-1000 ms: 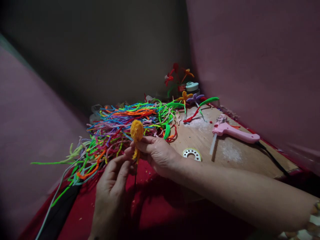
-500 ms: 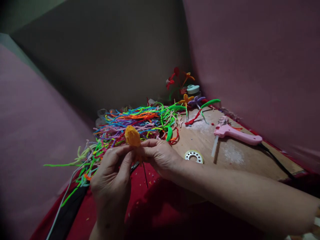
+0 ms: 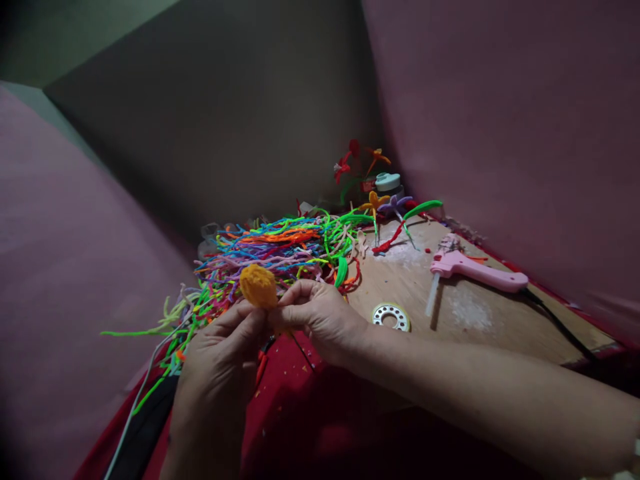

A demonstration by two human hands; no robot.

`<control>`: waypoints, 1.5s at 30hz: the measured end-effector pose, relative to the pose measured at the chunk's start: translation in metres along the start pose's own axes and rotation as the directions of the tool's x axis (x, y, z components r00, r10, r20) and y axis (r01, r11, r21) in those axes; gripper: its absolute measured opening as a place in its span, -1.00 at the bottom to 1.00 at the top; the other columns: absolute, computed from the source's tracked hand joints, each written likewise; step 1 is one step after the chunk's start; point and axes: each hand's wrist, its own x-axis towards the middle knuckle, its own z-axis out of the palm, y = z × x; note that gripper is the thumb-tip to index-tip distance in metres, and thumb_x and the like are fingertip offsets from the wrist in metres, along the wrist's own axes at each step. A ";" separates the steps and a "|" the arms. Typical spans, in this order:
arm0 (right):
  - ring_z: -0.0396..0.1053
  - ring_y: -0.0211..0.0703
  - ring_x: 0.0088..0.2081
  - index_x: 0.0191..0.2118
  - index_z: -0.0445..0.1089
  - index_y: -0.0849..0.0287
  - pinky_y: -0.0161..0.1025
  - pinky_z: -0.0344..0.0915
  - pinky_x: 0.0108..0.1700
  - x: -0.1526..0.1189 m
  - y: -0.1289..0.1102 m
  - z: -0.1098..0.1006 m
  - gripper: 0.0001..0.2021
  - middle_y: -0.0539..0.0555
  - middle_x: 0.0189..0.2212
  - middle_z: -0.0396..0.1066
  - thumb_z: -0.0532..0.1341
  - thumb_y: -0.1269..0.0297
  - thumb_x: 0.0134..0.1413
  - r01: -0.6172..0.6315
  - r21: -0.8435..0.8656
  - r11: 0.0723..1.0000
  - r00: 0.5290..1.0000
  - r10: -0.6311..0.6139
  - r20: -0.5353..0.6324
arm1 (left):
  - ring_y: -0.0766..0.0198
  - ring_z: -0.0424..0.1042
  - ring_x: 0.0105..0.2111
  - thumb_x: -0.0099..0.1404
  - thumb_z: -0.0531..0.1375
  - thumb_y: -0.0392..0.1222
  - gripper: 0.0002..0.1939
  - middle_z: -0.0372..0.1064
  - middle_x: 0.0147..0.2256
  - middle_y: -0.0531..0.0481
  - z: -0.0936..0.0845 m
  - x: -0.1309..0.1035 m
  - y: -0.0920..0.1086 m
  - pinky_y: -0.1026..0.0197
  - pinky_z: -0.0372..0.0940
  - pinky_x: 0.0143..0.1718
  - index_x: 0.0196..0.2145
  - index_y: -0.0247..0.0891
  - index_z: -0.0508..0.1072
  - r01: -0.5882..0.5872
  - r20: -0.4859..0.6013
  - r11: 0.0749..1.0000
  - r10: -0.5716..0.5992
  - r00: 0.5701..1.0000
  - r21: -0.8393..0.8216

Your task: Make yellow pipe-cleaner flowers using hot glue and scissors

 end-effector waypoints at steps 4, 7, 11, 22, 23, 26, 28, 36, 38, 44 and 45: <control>0.29 -0.38 -0.58 -0.56 0.32 0.23 -0.37 0.20 -0.46 -0.002 0.000 -0.002 -0.69 -0.10 -0.63 0.36 0.47 0.42 -0.48 0.063 -0.085 0.994 0.998 -0.060 0.029 | 0.36 0.31 -0.45 -0.02 0.35 -0.21 -0.84 0.38 -0.49 0.03 -0.003 0.004 -0.001 0.29 0.24 -0.32 -0.44 -0.30 0.53 0.072 0.036 0.992 -0.069 0.997 -0.102; 0.30 -0.36 -0.56 -0.54 0.31 0.23 -0.35 0.21 -0.45 -0.004 -0.002 0.000 -0.69 -0.10 -0.61 0.35 0.46 0.41 -0.45 0.096 -0.129 0.987 0.994 -0.089 0.059 | 0.43 0.24 -0.54 -0.06 0.36 -0.23 -0.86 0.32 -0.57 0.08 -0.005 0.005 -0.004 0.36 0.18 -0.45 -0.53 -0.31 0.50 0.076 0.034 0.981 -0.071 0.997 -0.177; 0.29 -0.37 -0.59 -0.54 0.27 0.22 -0.35 0.19 -0.48 -0.005 -0.001 0.002 -0.66 -0.13 -0.64 0.33 0.46 0.41 -0.46 0.095 -0.147 0.985 0.995 -0.090 0.040 | 0.43 0.27 -0.53 -0.03 0.35 -0.22 -0.87 0.35 -0.55 0.07 -0.003 0.004 -0.009 0.37 0.18 -0.46 -0.51 -0.30 0.51 0.027 0.007 0.984 -0.026 1.000 -0.177; 0.32 -0.33 -0.58 -0.33 0.29 0.23 -0.28 0.25 -0.40 0.001 0.000 -0.003 -0.53 -0.14 -0.64 0.34 0.47 0.42 -0.47 0.027 -0.093 0.995 1.000 -0.027 0.001 | 0.30 0.36 -0.31 0.18 0.21 -0.13 -0.76 0.44 -0.29 -0.04 0.004 0.006 -0.013 0.30 0.24 -0.26 -0.21 -0.26 0.53 -0.053 0.072 0.999 0.053 0.996 0.001; 0.32 -0.34 -0.58 -0.34 0.29 0.23 -0.29 0.24 -0.40 0.001 0.001 -0.003 -0.53 -0.14 -0.63 0.35 0.48 0.43 -0.48 0.020 -0.082 0.996 1.000 -0.020 -0.001 | 0.31 0.36 -0.32 0.18 0.22 -0.13 -0.76 0.43 -0.30 -0.04 0.004 0.006 -0.013 0.30 0.24 -0.28 -0.21 -0.26 0.53 -0.055 0.079 0.998 0.054 0.995 0.010; 0.28 -0.38 -0.58 -0.36 0.31 0.24 -0.33 0.20 -0.41 0.002 0.002 -0.003 -0.55 -0.12 -0.62 0.35 0.47 0.45 -0.49 0.018 -0.051 0.999 1.000 -0.018 -0.006 | 0.30 0.35 -0.30 0.15 0.24 -0.12 -0.77 0.41 -0.29 -0.04 0.005 0.007 -0.011 0.31 0.25 -0.28 -0.24 -0.25 0.55 -0.118 0.056 0.992 0.116 0.992 0.035; 0.28 -0.38 -0.58 -0.37 0.32 0.25 -0.34 0.18 -0.42 0.001 0.002 -0.002 -0.56 -0.11 -0.61 0.37 0.47 0.45 -0.49 0.014 -0.042 0.999 1.000 -0.014 -0.005 | 0.27 0.36 -0.22 0.16 0.23 -0.12 -0.78 0.40 -0.23 -0.05 0.008 0.005 -0.010 0.29 0.25 -0.19 -0.25 -0.24 0.54 -0.159 0.025 0.986 0.158 0.987 0.051; 0.35 -0.35 -0.50 -0.34 0.35 0.25 -0.31 0.25 -0.32 -0.004 -0.003 0.004 -0.61 -0.05 -0.53 0.42 0.45 0.44 -0.41 -0.031 -0.040 0.999 0.997 0.034 0.074 | 0.23 0.41 -0.21 0.16 0.23 -0.14 -0.74 0.42 -0.21 -0.08 0.016 0.008 0.000 0.25 0.30 -0.18 -0.20 -0.30 0.48 -0.090 -0.075 0.988 0.081 0.994 -0.124; 0.37 -0.30 -0.46 -0.35 0.37 0.26 -0.24 0.28 -0.27 -0.004 -0.003 0.003 -0.66 -0.01 -0.49 0.43 0.44 0.38 -0.34 -0.022 -0.077 0.997 0.996 0.029 0.090 | 0.25 0.44 -0.32 0.14 0.24 -0.11 -0.75 0.45 -0.30 -0.07 0.014 0.012 0.008 0.25 0.33 -0.27 -0.27 -0.32 0.47 -0.086 -0.133 0.981 0.063 0.989 -0.176; 0.34 -0.28 -0.41 -0.34 0.44 0.23 -0.25 0.23 -0.28 -0.001 -0.012 -0.002 -0.81 0.02 -0.42 0.43 0.35 0.29 -0.14 0.115 -0.191 0.975 0.993 -0.109 0.041 | 0.27 0.45 -0.50 0.22 0.15 -0.09 -0.79 0.47 -0.49 -0.02 0.010 0.010 0.026 0.24 0.35 -0.39 -0.31 -0.28 0.46 -0.199 -0.036 0.946 0.215 0.976 0.257; 0.33 -0.29 -0.41 -0.33 0.45 0.22 -0.26 0.22 -0.29 0.000 -0.014 -0.002 -0.81 0.03 -0.41 0.43 0.35 0.29 -0.14 0.133 -0.195 0.972 0.991 -0.127 0.046 | 0.26 0.45 -0.51 0.23 0.13 -0.09 -0.80 0.47 -0.50 -0.02 0.010 0.009 0.026 0.23 0.35 -0.39 -0.34 -0.27 0.45 -0.240 -0.017 0.911 0.260 0.965 0.335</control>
